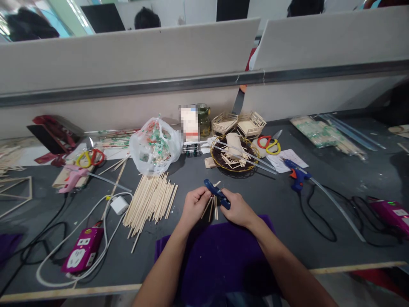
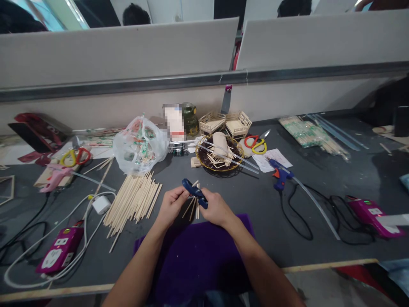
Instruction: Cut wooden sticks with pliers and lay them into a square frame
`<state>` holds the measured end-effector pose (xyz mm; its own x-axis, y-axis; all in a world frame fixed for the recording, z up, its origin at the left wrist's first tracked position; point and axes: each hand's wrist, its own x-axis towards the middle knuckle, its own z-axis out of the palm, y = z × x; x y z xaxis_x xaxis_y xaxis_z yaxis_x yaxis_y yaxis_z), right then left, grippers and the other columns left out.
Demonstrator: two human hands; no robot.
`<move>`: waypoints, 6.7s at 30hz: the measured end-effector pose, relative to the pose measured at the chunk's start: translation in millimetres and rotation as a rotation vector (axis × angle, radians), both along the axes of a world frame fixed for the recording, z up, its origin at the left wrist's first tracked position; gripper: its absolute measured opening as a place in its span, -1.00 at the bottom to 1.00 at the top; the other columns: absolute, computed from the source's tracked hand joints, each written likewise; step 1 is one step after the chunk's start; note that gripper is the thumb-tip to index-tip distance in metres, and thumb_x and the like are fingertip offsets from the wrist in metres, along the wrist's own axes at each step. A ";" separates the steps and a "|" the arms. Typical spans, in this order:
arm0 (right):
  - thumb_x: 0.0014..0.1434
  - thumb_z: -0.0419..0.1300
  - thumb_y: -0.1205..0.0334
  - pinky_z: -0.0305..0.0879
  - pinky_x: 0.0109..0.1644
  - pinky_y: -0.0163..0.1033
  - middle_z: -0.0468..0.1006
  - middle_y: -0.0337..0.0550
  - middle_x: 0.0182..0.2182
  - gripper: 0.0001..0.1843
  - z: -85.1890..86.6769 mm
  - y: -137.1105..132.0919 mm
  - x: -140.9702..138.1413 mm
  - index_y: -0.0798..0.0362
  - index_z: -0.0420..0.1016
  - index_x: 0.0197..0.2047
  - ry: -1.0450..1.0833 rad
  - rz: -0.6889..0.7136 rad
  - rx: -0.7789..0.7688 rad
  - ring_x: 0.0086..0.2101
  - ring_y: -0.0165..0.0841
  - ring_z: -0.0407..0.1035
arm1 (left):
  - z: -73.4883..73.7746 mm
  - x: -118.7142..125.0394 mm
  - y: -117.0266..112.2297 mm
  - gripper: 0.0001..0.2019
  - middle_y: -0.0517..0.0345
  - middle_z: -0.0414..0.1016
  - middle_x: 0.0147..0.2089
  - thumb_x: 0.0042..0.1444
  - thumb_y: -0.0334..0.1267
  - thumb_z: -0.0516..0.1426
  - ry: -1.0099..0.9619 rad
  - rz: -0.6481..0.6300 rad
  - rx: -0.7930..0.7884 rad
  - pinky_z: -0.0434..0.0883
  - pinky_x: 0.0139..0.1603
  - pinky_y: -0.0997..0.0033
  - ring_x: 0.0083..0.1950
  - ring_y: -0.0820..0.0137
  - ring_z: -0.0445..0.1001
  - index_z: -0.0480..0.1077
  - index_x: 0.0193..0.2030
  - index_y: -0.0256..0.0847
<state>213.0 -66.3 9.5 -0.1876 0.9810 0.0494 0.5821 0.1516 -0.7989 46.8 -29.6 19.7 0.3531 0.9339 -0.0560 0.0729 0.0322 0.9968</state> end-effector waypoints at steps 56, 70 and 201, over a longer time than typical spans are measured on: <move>0.08 0.14 0.18 0.19 -0.13 -0.12 0.48 0.05 -0.18 -0.61 -5.8 1.5 33.1 0.11 0.32 -0.01 -0.508 -0.377 0.171 -0.17 -0.11 0.35 | -7.3 -13.7 7.6 -0.75 0.04 0.45 -0.32 0.21 -0.24 0.03 0.853 0.060 0.331 0.29 -0.09 0.32 -0.11 0.25 0.39 0.55 -0.25 -0.18; 0.16 0.20 0.06 0.16 0.01 -0.02 0.42 0.09 -0.08 -0.55 -11.5 -4.9 44.7 0.08 0.41 0.08 -0.701 -0.212 0.220 -0.06 -0.07 0.28 | -5.8 -12.0 8.5 -0.69 0.05 0.59 -0.14 0.15 -0.32 0.08 0.882 -0.033 0.228 0.31 -0.12 0.39 -0.15 0.29 0.50 0.47 0.02 -0.17; 0.27 0.10 0.32 0.14 -0.16 -0.33 0.48 -0.13 -0.21 -0.82 4.4 20.4 -36.3 0.00 0.51 -0.13 -0.545 0.325 -0.050 -0.18 -0.34 0.39 | 10.6 -143.3 12.9 -0.72 -0.01 0.52 -0.15 0.14 -0.19 -0.02 1.413 0.447 0.142 0.30 -0.31 0.37 -0.15 0.22 0.48 0.49 -0.25 -0.19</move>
<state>176.8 -45.9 13.9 -0.4617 0.8683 -0.1813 0.8374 0.3593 -0.4119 -96.5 -16.7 30.3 -0.2244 0.9745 -0.0008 0.9688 0.2231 0.1082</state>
